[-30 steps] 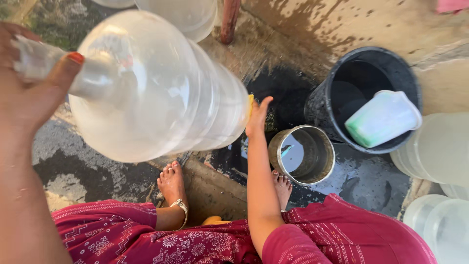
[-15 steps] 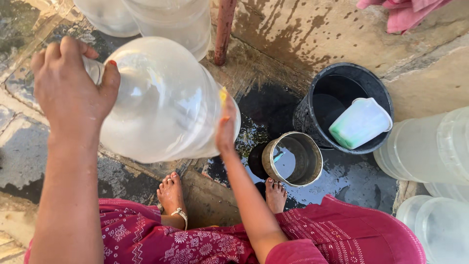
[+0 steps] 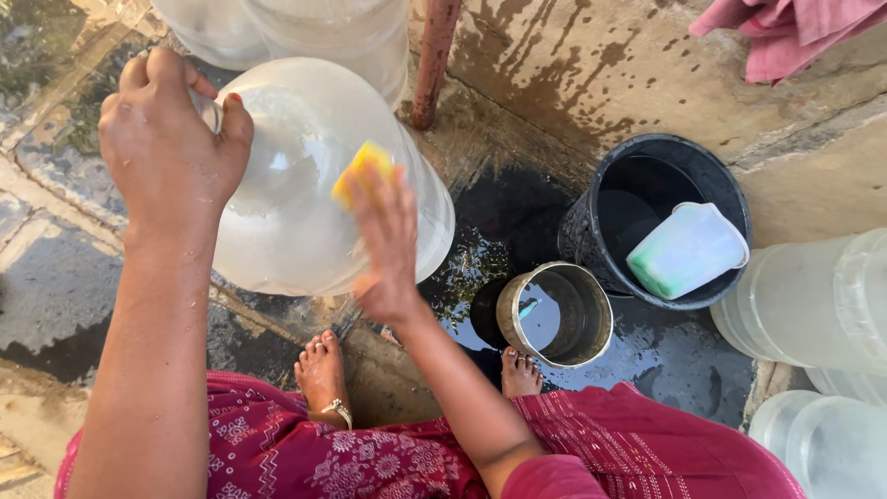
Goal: The person cleans a large water jug by scrubbing the neck with a brush, reaching inside with a handful of small stones to shake and rinse, and finally wiping the exterior with a sponge.
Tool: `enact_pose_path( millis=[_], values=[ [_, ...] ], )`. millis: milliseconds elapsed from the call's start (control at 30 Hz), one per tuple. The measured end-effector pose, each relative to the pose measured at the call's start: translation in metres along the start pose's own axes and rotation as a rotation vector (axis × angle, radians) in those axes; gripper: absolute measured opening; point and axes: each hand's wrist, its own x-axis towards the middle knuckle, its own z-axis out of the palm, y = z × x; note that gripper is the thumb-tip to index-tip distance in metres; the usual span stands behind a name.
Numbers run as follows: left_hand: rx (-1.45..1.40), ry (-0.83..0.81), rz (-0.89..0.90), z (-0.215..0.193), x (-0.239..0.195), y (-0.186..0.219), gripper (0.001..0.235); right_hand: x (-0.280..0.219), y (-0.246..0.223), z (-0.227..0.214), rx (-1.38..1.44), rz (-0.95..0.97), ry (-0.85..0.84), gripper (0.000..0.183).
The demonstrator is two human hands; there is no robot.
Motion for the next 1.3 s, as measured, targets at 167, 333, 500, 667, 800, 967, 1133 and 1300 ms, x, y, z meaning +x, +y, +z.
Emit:
enact_pose_path(
  millis=[167, 333, 500, 667, 800, 967, 1133, 1300],
  values=[
    [-0.098, -0.036, -0.001, -0.003, -0.003, -0.015, 0.025, -0.049, 0.049, 0.023, 0.003, 0.004, 0.157, 0.082],
    [-0.068, -0.1, -0.055, 0.0, 0.0, -0.016, 0.024, -0.022, 0.141, -0.007, 0.375, 0.675, 0.134, 0.091],
    [-0.039, -0.031, -0.159, 0.01, -0.003, -0.002, 0.025, 0.018, 0.081, 0.018, 0.342, 0.224, 0.148, 0.092],
    [-0.08, -0.015, -0.196, -0.003, 0.001, -0.001, 0.03, -0.012, -0.015, 0.021, -0.369, -0.305, -0.144, 0.086],
    [-0.176, -0.107, -0.141, -0.018, 0.003, 0.003, 0.032, 0.022, -0.007, -0.014, -0.415, -0.227, -0.517, 0.074],
    [-0.257, -0.121, -0.119, -0.024, 0.002, 0.022, 0.025, 0.179, 0.036, -0.013, -0.5, -0.011, -0.588, 0.051],
    [-0.206, -0.074, -0.199, -0.017, 0.0, 0.016, 0.027, 0.163, -0.015, 0.008, -0.856, -0.051, -0.898, 0.053],
    [-0.24, -0.048, -0.171, -0.011, -0.003, -0.003, 0.025, 0.031, -0.092, 0.018, -0.643, -0.275, -0.665, 0.11]
  ],
)
